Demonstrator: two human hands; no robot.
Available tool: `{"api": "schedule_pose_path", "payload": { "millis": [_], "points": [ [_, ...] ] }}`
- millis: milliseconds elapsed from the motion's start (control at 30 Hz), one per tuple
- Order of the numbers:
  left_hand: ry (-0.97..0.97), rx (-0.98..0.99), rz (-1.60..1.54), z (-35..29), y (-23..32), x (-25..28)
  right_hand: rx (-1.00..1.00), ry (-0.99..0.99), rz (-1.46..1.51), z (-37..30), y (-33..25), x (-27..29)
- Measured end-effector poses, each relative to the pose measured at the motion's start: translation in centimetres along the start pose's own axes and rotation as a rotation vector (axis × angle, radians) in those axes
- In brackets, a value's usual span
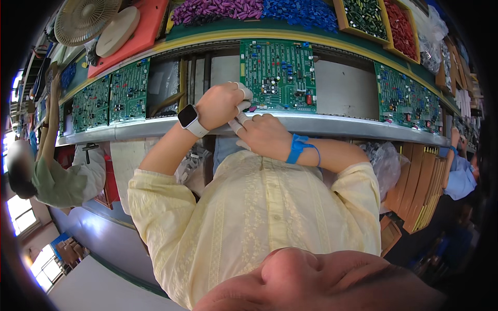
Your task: Manually placing small electronic components onto printed circuit boards on an industrial assembly line.
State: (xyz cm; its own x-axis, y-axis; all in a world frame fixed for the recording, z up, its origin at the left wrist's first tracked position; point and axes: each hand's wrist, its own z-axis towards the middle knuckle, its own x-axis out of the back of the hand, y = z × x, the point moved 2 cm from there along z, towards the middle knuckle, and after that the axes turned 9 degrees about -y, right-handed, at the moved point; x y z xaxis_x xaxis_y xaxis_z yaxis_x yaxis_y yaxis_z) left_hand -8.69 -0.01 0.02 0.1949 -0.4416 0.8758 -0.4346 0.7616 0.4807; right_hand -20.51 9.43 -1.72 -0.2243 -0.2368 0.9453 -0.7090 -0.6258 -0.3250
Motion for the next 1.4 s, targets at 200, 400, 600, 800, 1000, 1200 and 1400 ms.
{"api": "schedule_pose_path", "payload": {
  "millis": [200,400,600,800,1000,1200,1400],
  "points": [
    [0.007,-0.059,0.009,0.0,0.0,0.3,-0.024,-0.06,-0.003,0.6,-0.4,0.4],
    [0.044,-0.034,-0.016,0.0,-0.3,-0.1,-0.035,0.003,0.005,0.8,-0.2,-0.1],
    [0.062,-0.016,0.05,0.5,0.6,-0.5,-0.018,0.042,0.009,0.9,-0.1,-0.4],
    [-0.072,0.07,0.088,0.4,0.2,-0.1,-0.046,0.04,0.009,1.5,-0.5,0.0],
    [-0.077,0.021,0.06,0.4,-0.1,-0.6,-0.043,0.018,0.024,1.3,-0.5,-0.3],
    [0.09,0.173,-0.111,-2.4,-1.2,2.3,-0.189,-0.035,-0.04,-0.9,0.5,0.6],
    [0.545,0.77,0.378,-14.7,-13.3,8.5,-0.279,0.019,-0.107,-4.8,2.4,2.0]
  ]
}}
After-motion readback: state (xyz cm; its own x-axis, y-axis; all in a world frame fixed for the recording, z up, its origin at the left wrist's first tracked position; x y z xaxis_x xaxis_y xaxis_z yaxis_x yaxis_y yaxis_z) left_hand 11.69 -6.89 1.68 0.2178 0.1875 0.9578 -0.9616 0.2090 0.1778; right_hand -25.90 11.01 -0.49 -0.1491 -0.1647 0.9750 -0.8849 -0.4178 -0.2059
